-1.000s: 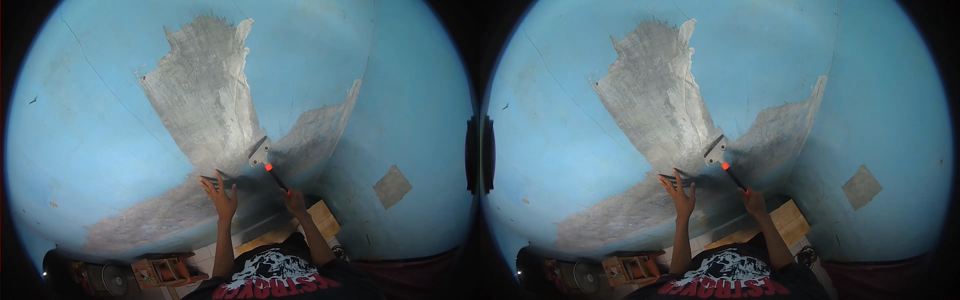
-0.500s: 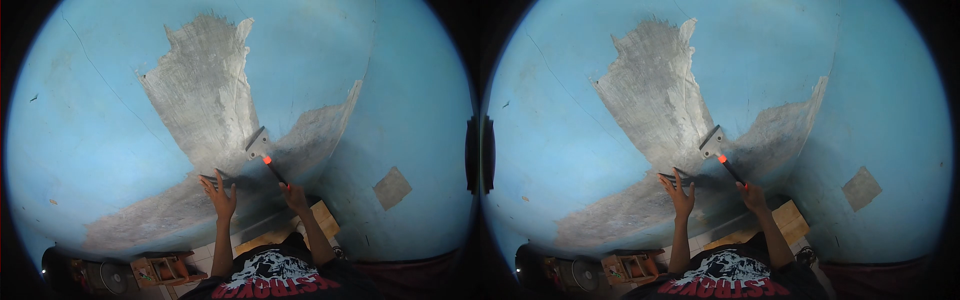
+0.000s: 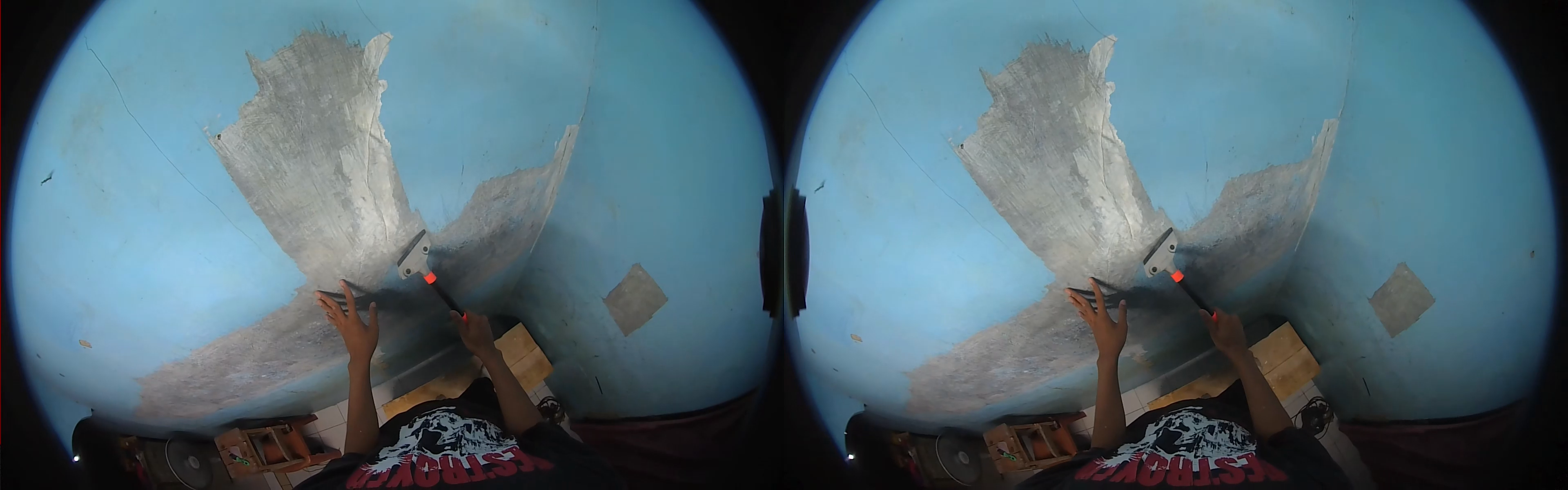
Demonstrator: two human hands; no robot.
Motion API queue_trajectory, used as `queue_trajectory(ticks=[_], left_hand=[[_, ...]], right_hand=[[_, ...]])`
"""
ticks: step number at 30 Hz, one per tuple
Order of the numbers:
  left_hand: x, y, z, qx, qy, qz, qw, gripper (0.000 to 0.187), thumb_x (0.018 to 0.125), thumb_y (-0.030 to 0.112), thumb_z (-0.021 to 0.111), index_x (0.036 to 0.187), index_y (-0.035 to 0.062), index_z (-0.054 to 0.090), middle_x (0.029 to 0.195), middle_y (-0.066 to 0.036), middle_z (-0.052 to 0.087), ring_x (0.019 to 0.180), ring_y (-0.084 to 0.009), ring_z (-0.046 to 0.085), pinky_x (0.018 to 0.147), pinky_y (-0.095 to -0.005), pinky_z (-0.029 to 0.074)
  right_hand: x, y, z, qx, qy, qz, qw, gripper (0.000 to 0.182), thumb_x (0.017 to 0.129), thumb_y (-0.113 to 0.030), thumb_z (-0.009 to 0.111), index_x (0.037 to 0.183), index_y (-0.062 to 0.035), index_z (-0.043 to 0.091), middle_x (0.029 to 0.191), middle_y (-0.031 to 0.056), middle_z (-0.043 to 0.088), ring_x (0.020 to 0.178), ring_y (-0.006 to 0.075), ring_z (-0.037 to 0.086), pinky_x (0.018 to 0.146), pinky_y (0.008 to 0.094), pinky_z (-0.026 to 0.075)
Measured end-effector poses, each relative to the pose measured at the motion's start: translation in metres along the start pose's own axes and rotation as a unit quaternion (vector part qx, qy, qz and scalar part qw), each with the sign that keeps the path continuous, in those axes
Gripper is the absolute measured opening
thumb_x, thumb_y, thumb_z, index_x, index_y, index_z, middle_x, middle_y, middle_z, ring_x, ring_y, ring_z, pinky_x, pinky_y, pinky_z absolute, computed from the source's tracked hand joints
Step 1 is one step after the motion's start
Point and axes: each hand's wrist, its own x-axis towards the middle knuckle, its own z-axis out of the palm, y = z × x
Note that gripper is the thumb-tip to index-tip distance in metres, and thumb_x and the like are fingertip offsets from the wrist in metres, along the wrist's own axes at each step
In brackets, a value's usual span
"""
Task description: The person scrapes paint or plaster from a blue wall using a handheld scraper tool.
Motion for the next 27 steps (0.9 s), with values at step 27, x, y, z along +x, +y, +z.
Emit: queue_trajectory(ticks=[27], left_hand=[[-0.001, 0.003, 0.001, -0.008, 0.003, -0.012, 1.000, 0.088, 0.095, 0.029, 0.071, 0.166, 0.0251, 0.018, 0.168, -0.027, -0.016, 0.152, -0.0552, -0.010, 0.115, -0.0746, 0.012]], right_hand=[[0.017, -0.027, -0.025, -0.046, 0.012, -0.021, 0.999, 0.056, 0.102, -0.051, 0.058, 0.080, 0.0018, 0.059, 0.063, 0.0250, 0.056, 0.067, 0.0472, 0.062, 0.057, 0.0506, 0.044]])
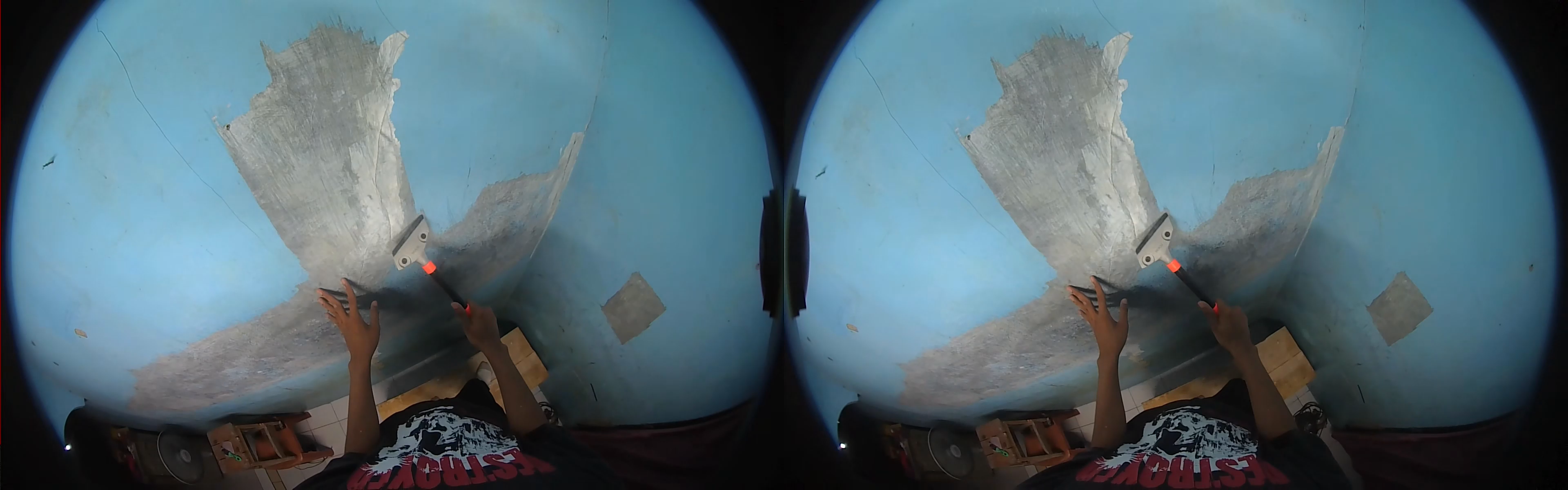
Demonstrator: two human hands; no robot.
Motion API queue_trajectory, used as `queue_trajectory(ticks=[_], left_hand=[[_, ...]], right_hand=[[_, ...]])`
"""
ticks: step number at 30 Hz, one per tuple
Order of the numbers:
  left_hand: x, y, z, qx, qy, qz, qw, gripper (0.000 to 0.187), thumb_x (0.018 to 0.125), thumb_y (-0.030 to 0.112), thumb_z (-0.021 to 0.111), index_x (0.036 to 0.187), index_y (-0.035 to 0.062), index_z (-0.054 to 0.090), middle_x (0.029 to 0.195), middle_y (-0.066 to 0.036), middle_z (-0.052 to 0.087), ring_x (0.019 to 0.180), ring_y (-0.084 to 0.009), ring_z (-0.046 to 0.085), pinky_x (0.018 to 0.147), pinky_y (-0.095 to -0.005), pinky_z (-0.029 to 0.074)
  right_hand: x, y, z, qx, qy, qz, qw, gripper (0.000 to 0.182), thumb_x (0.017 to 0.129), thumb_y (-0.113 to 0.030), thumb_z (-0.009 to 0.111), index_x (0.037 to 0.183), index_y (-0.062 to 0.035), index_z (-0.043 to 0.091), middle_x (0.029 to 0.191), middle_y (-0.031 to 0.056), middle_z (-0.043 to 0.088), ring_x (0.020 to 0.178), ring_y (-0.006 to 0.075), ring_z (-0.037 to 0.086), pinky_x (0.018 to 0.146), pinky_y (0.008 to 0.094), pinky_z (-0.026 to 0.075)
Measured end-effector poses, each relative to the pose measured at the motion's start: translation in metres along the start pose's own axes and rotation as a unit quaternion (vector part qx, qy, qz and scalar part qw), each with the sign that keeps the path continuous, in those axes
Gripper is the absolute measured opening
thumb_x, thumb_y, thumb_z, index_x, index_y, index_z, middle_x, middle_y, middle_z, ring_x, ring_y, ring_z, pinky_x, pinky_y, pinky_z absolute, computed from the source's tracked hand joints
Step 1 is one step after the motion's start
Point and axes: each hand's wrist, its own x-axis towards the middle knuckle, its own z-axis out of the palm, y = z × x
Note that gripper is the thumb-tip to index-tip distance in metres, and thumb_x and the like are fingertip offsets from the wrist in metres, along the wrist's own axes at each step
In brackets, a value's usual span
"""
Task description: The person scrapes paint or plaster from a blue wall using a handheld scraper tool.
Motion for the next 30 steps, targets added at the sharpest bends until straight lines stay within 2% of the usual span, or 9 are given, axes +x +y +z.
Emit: queue_trajectory(ticks=[9, 11, 14, 17, 20, 23, 30], left_hand=[[-0.001, 0.001, -0.004, -0.002, -0.002, 0.001, 1.000, 0.088, 0.096, 0.029, 0.071, 0.166, 0.0262, 0.018, 0.168, -0.027, -0.015, 0.152, -0.0557, -0.010, 0.114, -0.0757, 0.012], [0.003, 0.003, -0.004, -0.007, 0.003, 0.004, 1.000, 0.088, 0.096, 0.029, 0.071, 0.166, 0.0264, 0.018, 0.168, -0.027, -0.014, 0.152, -0.0556, -0.010, 0.114, -0.0758, 0.012], [0.003, 0.000, -0.003, -0.002, -0.007, 0.000, 1.000, 0.088, 0.096, 0.029, 0.071, 0.166, 0.0260, 0.017, 0.168, -0.027, -0.015, 0.152, -0.0555, -0.011, 0.114, -0.0758, 0.012], [0.002, 0.000, -0.001, 0.001, -0.011, -0.009, 1.000, 0.086, 0.095, 0.031, 0.071, 0.165, 0.0251, 0.021, 0.168, -0.030, -0.011, 0.152, -0.0571, -0.007, 0.115, -0.0746, 0.014], [0.000, 0.001, -0.004, -0.003, 0.000, 0.003, 1.000, 0.086, 0.095, 0.030, 0.071, 0.165, 0.0250, 0.021, 0.168, -0.030, -0.012, 0.152, -0.0569, -0.007, 0.115, -0.0742, 0.014], [0.001, -0.002, -0.003, -0.007, -0.002, 0.015, 1.000, 0.088, 0.096, 0.031, 0.071, 0.166, 0.0259, 0.017, 0.168, -0.027, -0.016, 0.152, -0.0557, -0.010, 0.114, -0.0756, 0.011], [0.000, -0.002, -0.004, 0.001, -0.012, 0.012, 1.000, 0.087, 0.096, 0.031, 0.070, 0.166, 0.0251, 0.018, 0.168, -0.029, -0.013, 0.152, -0.0565, -0.008, 0.115, -0.0750, 0.012]], right_hand=[[0.004, -0.010, 0.002, 0.052, 0.001, 0.001, 0.999, 0.057, 0.103, -0.050, 0.057, 0.083, 0.0035, 0.059, 0.064, 0.0245, 0.056, 0.066, 0.0474, 0.061, 0.056, 0.0486, 0.043], [0.000, -0.002, 0.006, 0.036, 0.004, -0.009, 0.999, 0.054, 0.102, -0.050, 0.058, 0.083, 0.0001, 0.061, 0.065, 0.0233, 0.060, 0.069, 0.0471, 0.064, 0.056, 0.0508, 0.046], [-0.010, 0.010, 0.013, 0.027, 0.019, -0.022, 0.999, 0.053, 0.102, -0.050, 0.059, 0.084, -0.0001, 0.061, 0.065, 0.0237, 0.059, 0.070, 0.0478, 0.062, 0.056, 0.0506, 0.045], [0.004, -0.006, 0.004, 0.049, 0.013, -0.024, 0.998, 0.053, 0.101, -0.050, 0.059, 0.084, 0.0000, 0.061, 0.066, 0.0235, 0.059, 0.070, 0.0478, 0.063, 0.057, 0.0508, 0.045], [0.008, -0.013, -0.003, 0.050, -0.012, 0.011, 0.999, 0.053, 0.101, -0.050, 0.059, 0.085, 0.0001, 0.061, 0.066, 0.0232, 0.060, 0.070, 0.0478, 0.063, 0.058, 0.0511, 0.046], [-0.015, 0.022, 0.020, 0.032, -0.001, -0.008, 0.999, 0.053, 0.101, -0.051, 0.059, 0.085, -0.0003, 0.061, 0.066, 0.0232, 0.061, 0.070, 0.0476, 0.064, 0.059, 0.0521, 0.047], [-0.016, 0.022, 0.018, 0.007, -0.019, 0.014, 1.000, 0.060, 0.102, -0.055, 0.055, 0.083, 0.0013, 0.061, 0.069, 0.0246, 0.061, 0.072, 0.0480, 0.064, 0.060, 0.0522, 0.046]])
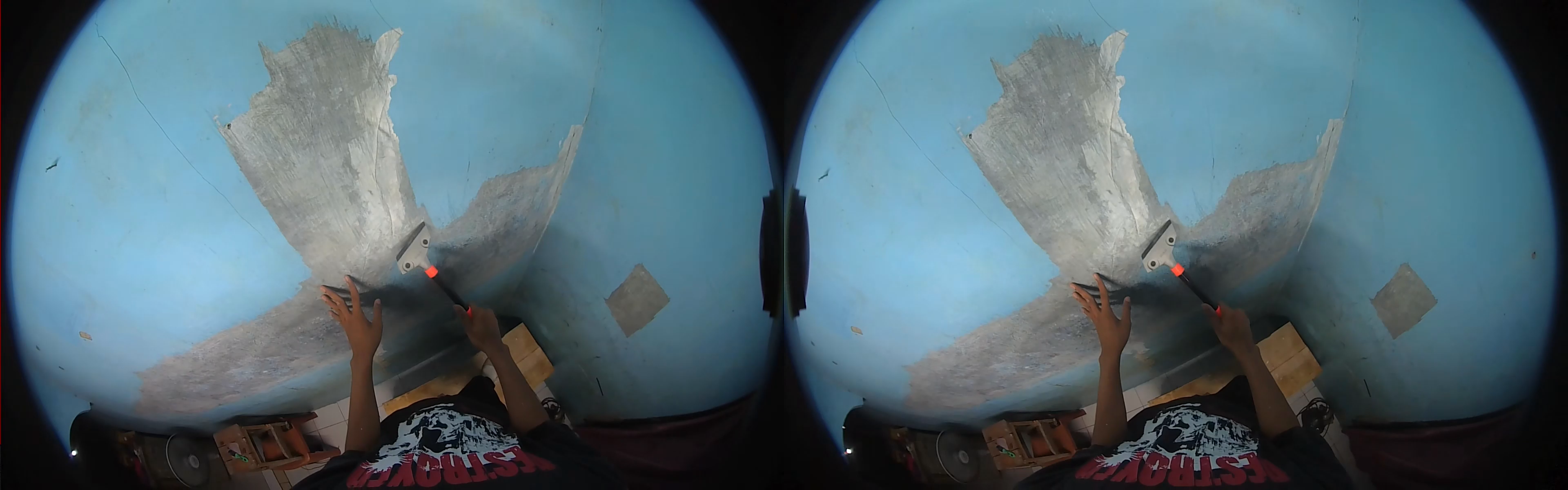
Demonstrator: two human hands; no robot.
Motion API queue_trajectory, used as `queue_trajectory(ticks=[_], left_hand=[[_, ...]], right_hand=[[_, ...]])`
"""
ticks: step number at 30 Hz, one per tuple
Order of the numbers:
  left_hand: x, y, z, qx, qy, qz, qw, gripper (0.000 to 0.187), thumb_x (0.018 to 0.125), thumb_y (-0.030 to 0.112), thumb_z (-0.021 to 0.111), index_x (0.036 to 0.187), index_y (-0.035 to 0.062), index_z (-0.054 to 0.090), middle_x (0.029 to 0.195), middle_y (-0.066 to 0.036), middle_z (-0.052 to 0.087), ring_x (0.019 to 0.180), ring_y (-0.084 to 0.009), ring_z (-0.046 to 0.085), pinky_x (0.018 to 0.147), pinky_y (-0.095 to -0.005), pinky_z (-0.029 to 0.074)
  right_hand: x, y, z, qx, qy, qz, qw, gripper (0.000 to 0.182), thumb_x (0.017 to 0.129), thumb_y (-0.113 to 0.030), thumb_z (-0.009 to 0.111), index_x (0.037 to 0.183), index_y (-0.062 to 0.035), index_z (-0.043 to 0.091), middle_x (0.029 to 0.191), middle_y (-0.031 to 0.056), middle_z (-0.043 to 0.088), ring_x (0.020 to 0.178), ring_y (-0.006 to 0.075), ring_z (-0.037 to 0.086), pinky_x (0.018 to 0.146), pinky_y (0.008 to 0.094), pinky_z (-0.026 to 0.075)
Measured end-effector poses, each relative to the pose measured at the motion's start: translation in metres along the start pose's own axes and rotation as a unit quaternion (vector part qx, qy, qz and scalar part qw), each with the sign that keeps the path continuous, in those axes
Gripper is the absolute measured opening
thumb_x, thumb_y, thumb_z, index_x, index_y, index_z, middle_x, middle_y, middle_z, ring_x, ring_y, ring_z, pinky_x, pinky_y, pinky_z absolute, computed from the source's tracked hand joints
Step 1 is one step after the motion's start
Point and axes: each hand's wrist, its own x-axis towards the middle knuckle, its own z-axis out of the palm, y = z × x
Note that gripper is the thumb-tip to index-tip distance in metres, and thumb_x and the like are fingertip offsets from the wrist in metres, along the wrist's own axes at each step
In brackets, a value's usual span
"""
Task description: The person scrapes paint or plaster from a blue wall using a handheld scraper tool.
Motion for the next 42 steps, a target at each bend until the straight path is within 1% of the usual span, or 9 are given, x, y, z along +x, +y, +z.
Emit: queue_trajectory(ticks=[6, 18, 20, 23, 26, 32, 36, 38, 42], left_hand=[[0.000, -0.003, -0.001, 0.001, -0.001, 0.000, 1.000, 0.087, 0.096, 0.031, 0.070, 0.166, 0.0249, 0.019, 0.168, -0.029, -0.013, 0.152, -0.0566, -0.008, 0.115, -0.0748, 0.013], [0.003, -0.004, -0.003, 0.003, -0.006, 0.000, 1.000, 0.089, 0.095, 0.030, 0.072, 0.166, 0.0256, 0.019, 0.168, -0.028, -0.014, 0.152, -0.0559, -0.009, 0.115, -0.0736, 0.012], [-0.001, -0.004, -0.003, 0.005, -0.011, -0.003, 1.000, 0.089, 0.094, 0.030, 0.072, 0.166, 0.0258, 0.019, 0.168, -0.028, -0.014, 0.152, -0.0559, -0.009, 0.115, -0.0736, 0.012], [-0.001, -0.001, -0.003, -0.008, 0.005, 0.002, 1.000, 0.086, 0.095, 0.031, 0.071, 0.165, 0.0261, 0.021, 0.168, -0.030, -0.010, 0.152, -0.0572, -0.006, 0.115, -0.0746, 0.013], [0.002, -0.003, -0.004, -0.009, -0.003, 0.000, 1.000, 0.088, 0.095, 0.030, 0.072, 0.165, 0.0264, 0.019, 0.168, -0.028, -0.014, 0.152, -0.0558, -0.008, 0.115, -0.0734, 0.013], [-0.001, -0.002, -0.004, -0.003, -0.001, 0.001, 1.000, 0.086, 0.095, 0.032, 0.070, 0.165, 0.0264, 0.021, 0.168, -0.029, -0.009, 0.152, -0.0570, -0.005, 0.115, -0.0747, 0.013], [0.000, -0.003, -0.006, 0.010, 0.000, 0.002, 1.000, 0.085, 0.096, 0.032, 0.069, 0.165, 0.0253, 0.021, 0.168, -0.028, -0.009, 0.152, -0.0566, -0.004, 0.115, -0.0747, 0.013], [-0.001, -0.004, -0.007, 0.014, 0.003, 0.000, 1.000, 0.084, 0.096, 0.031, 0.069, 0.165, 0.0248, 0.021, 0.168, -0.029, -0.009, 0.152, -0.0565, -0.003, 0.115, -0.0746, 0.014], [-0.001, 0.004, -0.012, -0.004, 0.035, 0.002, 0.999, 0.082, 0.096, 0.029, 0.069, 0.165, 0.0230, 0.023, 0.168, -0.030, -0.008, 0.153, -0.0560, -0.003, 0.116, -0.0735, 0.014]], right_hand=[[-0.002, 0.011, 0.001, -0.005, -0.007, 0.020, 1.000, 0.061, 0.102, -0.057, 0.054, 0.084, 0.0007, 0.061, 0.068, 0.0233, 0.062, 0.071, 0.0470, 0.064, 0.060, 0.0514, 0.046], [0.005, 0.009, 0.012, -0.013, 0.022, -0.029, 0.999, 0.060, 0.102, -0.055, 0.054, 0.084, 0.0019, 0.060, 0.066, 0.0237, 0.060, 0.070, 0.0470, 0.064, 0.058, 0.0486, 0.046], [0.011, 0.004, 0.009, 0.030, -0.005, -0.013, 0.999, 0.060, 0.102, -0.055, 0.055, 0.085, 0.0019, 0.062, 0.067, 0.0239, 0.060, 0.071, 0.0471, 0.064, 0.058, 0.0483, 0.046], [0.004, 0.013, 0.016, 0.024, -0.013, 0.001, 1.000, 0.058, 0.102, -0.054, 0.056, 0.087, 0.0016, 0.063, 0.068, 0.0240, 0.060, 0.071, 0.0467, 0.064, 0.059, 0.0477, 0.046], [-0.004, 0.022, 0.026, 0.017, 0.010, -0.017, 1.000, 0.058, 0.102, -0.054, 0.056, 0.087, 0.0017, 0.063, 0.067, 0.0237, 0.060, 0.070, 0.0467, 0.064, 0.059, 0.0475, 0.046], [0.021, -0.030, 0.003, 0.047, 0.013, 0.002, 0.999, 0.058, 0.101, -0.055, 0.057, 0.085, 0.0008, 0.063, 0.067, 0.0231, 0.061, 0.072, 0.0467, 0.065, 0.059, 0.0485, 0.046], [0.002, 0.008, 0.020, 0.015, 0.045, 0.010, 0.999, 0.059, 0.102, -0.054, 0.055, 0.084, 0.0011, 0.062, 0.067, 0.0233, 0.061, 0.071, 0.0461, 0.065, 0.058, 0.0493, 0.046], [-0.014, 0.034, 0.030, -0.009, 0.058, 0.056, 0.997, 0.059, 0.100, -0.057, 0.057, 0.081, -0.0012, 0.062, 0.069, 0.0233, 0.064, 0.075, 0.0481, 0.066, 0.063, 0.0552, 0.049], [-0.009, 0.038, 0.027, -0.003, 0.043, 0.063, 0.997, 0.064, 0.100, -0.061, 0.054, 0.080, -0.0004, 0.062, 0.070, 0.0246, 0.064, 0.076, 0.0494, 0.066, 0.065, 0.0564, 0.049]])
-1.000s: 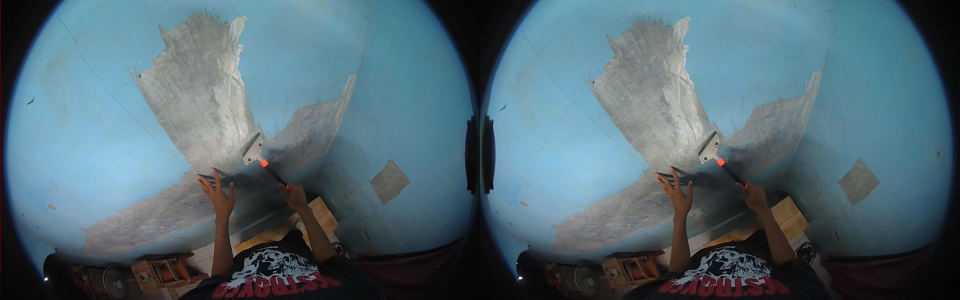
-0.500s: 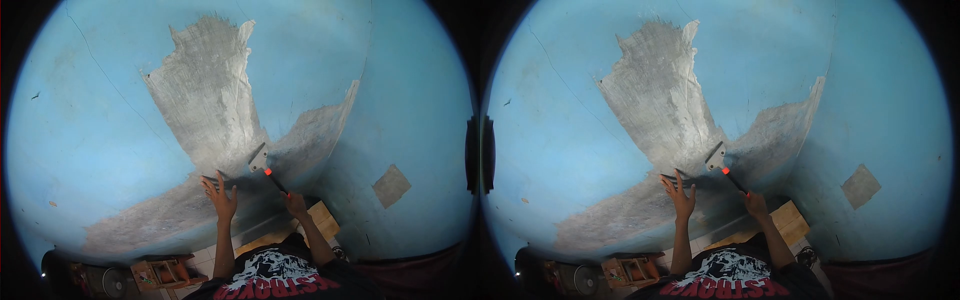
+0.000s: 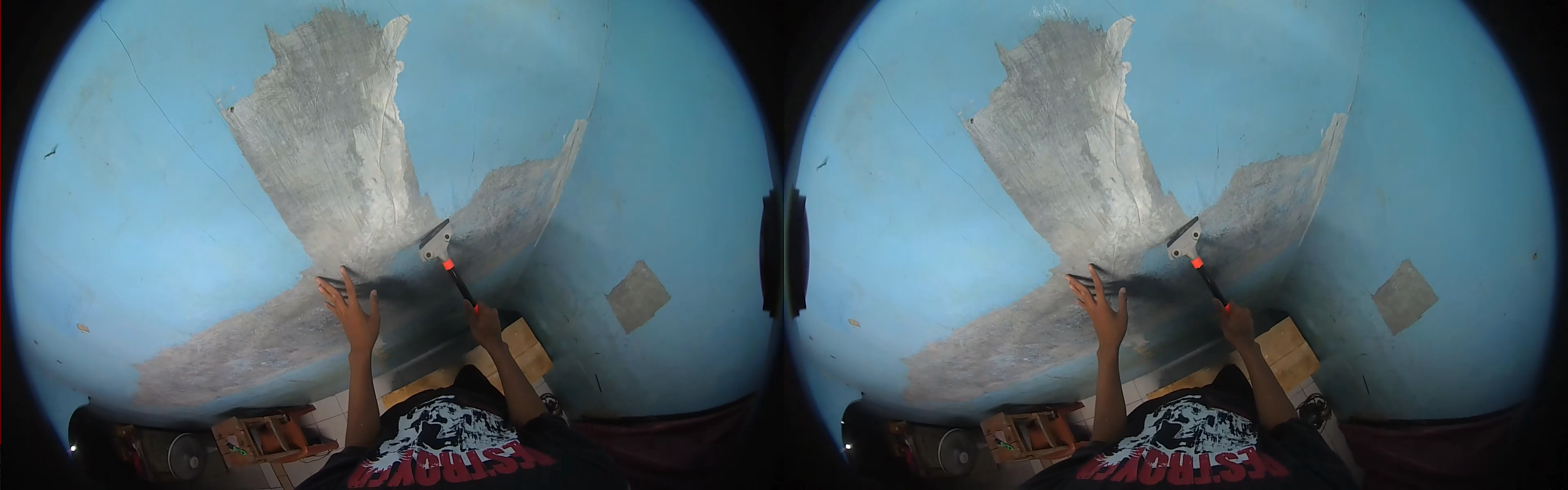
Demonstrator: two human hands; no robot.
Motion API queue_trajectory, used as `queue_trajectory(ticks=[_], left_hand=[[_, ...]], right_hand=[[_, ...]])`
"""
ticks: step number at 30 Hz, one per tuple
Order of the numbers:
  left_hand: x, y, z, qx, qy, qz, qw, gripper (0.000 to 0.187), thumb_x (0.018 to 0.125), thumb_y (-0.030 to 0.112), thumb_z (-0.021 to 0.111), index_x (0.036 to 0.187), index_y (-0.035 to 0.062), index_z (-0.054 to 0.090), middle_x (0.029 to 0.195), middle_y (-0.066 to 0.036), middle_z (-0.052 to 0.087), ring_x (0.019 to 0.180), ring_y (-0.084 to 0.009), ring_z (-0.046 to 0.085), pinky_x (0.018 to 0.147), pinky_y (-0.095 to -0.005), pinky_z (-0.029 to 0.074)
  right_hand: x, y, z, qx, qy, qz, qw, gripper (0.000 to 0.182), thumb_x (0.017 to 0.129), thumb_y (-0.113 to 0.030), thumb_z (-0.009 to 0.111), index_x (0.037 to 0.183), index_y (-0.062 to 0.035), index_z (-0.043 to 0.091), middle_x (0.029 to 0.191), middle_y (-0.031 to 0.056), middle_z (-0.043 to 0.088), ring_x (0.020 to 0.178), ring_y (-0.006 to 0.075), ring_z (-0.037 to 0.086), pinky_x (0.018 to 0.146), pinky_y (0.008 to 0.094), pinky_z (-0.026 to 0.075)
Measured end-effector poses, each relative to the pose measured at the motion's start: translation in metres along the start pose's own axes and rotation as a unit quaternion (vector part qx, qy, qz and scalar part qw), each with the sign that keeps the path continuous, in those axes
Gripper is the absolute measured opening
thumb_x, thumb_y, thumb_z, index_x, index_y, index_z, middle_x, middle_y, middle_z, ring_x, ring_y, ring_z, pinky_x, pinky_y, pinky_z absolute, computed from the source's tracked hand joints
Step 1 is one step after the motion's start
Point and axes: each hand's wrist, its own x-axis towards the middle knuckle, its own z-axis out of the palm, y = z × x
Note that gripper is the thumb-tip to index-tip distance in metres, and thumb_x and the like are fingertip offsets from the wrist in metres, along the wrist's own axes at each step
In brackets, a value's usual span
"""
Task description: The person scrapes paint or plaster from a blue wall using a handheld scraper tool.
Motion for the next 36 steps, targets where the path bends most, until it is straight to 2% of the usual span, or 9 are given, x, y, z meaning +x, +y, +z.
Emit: queue_trajectory(ticks=[8, 11, 13, 14, 16, 22, 26, 32, 36], left_hand=[[0.049, 0.031, -0.006, 0.010, 0.095, 0.088, 0.992, 0.074, 0.099, 0.029, 0.065, 0.163, 0.0147, 0.029, 0.166, -0.034, -0.005, 0.153, -0.0547, -0.001, 0.118, -0.0715, 0.010], [0.070, 0.033, -0.002, 0.052, 0.121, 0.116, 0.984, 0.073, 0.101, 0.028, 0.064, 0.163, 0.0137, 0.028, 0.167, -0.033, -0.009, 0.154, -0.0515, -0.006, 0.116, -0.0731, 0.001], [0.082, 0.029, 0.011, 0.106, 0.163, 0.130, 0.972, 0.071, 0.103, 0.031, 0.059, 0.163, 0.0114, 0.027, 0.166, -0.033, -0.009, 0.154, -0.0511, -0.010, 0.113, -0.0745, -0.009], [0.088, 0.026, 0.020, 0.105, 0.162, 0.131, 0.972, 0.071, 0.103, 0.031, 0.059, 0.163, 0.0114, 0.027, 0.166, -0.033, -0.009, 0.154, -0.0511, -0.010, 0.113, -0.0745, -0.009], [0.094, 0.013, 0.037, 0.157, 0.231, 0.140, 0.950, 0.065, 0.102, 0.036, 0.058, 0.158, 0.0101, 0.038, 0.166, -0.034, -0.004, 0.154, -0.0523, -0.008, 0.111, -0.0753, -0.014], [0.106, -0.014, 0.059, 0.231, 0.308, 0.197, 0.902, 0.060, 0.100, 0.041, 0.054, 0.152, 0.0110, 0.049, 0.168, -0.029, 0.006, 0.155, -0.0495, -0.007, 0.114, -0.0732, -0.013], [0.105, -0.017, 0.063, 0.223, 0.314, 0.190, 0.903, 0.062, 0.100, 0.043, 0.054, 0.153, 0.0121, 0.048, 0.169, -0.028, 0.008, 0.156, -0.0487, -0.005, 0.114, -0.0733, -0.012], [0.106, -0.021, 0.064, 0.229, 0.324, 0.202, 0.896, 0.060, 0.098, 0.041, 0.053, 0.153, 0.0151, 0.050, 0.169, -0.027, 0.011, 0.156, -0.0477, -0.001, 0.115, -0.0726, -0.011], [0.106, -0.024, 0.064, 0.243, 0.336, 0.209, 0.886, 0.060, 0.098, 0.041, 0.053, 0.152, 0.0171, 0.051, 0.169, -0.025, 0.013, 0.157, -0.0462, 0.001, 0.116, -0.0725, -0.009]], right_hand=[[-0.004, 0.013, -0.003, -0.005, -0.023, -0.010, 1.000, 0.059, 0.102, -0.055, 0.055, 0.080, -0.0002, 0.061, 0.069, 0.0254, 0.064, 0.074, 0.0493, 0.065, 0.062, 0.0566, 0.049], [0.004, 0.005, -0.008, -0.013, -0.007, -0.036, 0.999, 0.058, 0.102, -0.054, 0.054, 0.080, -0.0016, 0.061, 0.067, 0.0241, 0.064, 0.071, 0.0491, 0.065, 0.060, 0.0569, 0.048], [-0.002, -0.003, -0.011, -0.003, 0.000, -0.036, 0.999, 0.057, 0.102, -0.052, 0.056, 0.080, -0.0006, 0.060, 0.065, 0.0241, 0.062, 0.071, 0.0486, 0.065, 0.059, 0.0559, 0.047], [-0.003, -0.005, -0.015, 0.003, 0.006, -0.035, 0.999, 0.056, 0.102, -0.050, 0.057, 0.080, 0.0004, 0.060, 0.064, 0.0242, 0.061, 0.070, 0.0481, 0.065, 0.059, 0.0548, 0.046], [0.000, 0.007, -0.015, -0.003, 0.002, -0.029, 1.000, 0.055, 0.102, -0.051, 0.057, 0.080, 0.0000, 0.060, 0.064, 0.0239, 0.061, 0.070, 0.0484, 0.065, 0.059, 0.0554, 0.046], [0.021, 0.022, -0.019, -0.035, 0.006, -0.046, 0.998, 0.052, 0.102, -0.050, 0.058, 0.081, -0.0026, 0.060, 0.064, 0.0223, 0.062, 0.068, 0.0481, 0.064, 0.058, 0.0562, 0.047], [0.033, 0.003, -0.020, 0.003, 0.012, -0.076, 0.997, 0.050, 0.102, -0.049, 0.058, 0.080, -0.0040, 0.059, 0.064, 0.0211, 0.062, 0.068, 0.0470, 0.065, 0.058, 0.0566, 0.047], [0.021, 0.034, -0.007, -0.026, -0.006, -0.061, 0.998, 0.049, 0.101, -0.048, 0.059, 0.081, -0.0037, 0.058, 0.064, 0.0207, 0.062, 0.068, 0.0466, 0.065, 0.058, 0.0569, 0.047], [0.024, 0.020, -0.011, -0.038, -0.003, -0.071, 0.997, 0.049, 0.101, -0.049, 0.059, 0.082, -0.0036, 0.059, 0.064, 0.0209, 0.063, 0.067, 0.0469, 0.065, 0.059, 0.0567, 0.048]])
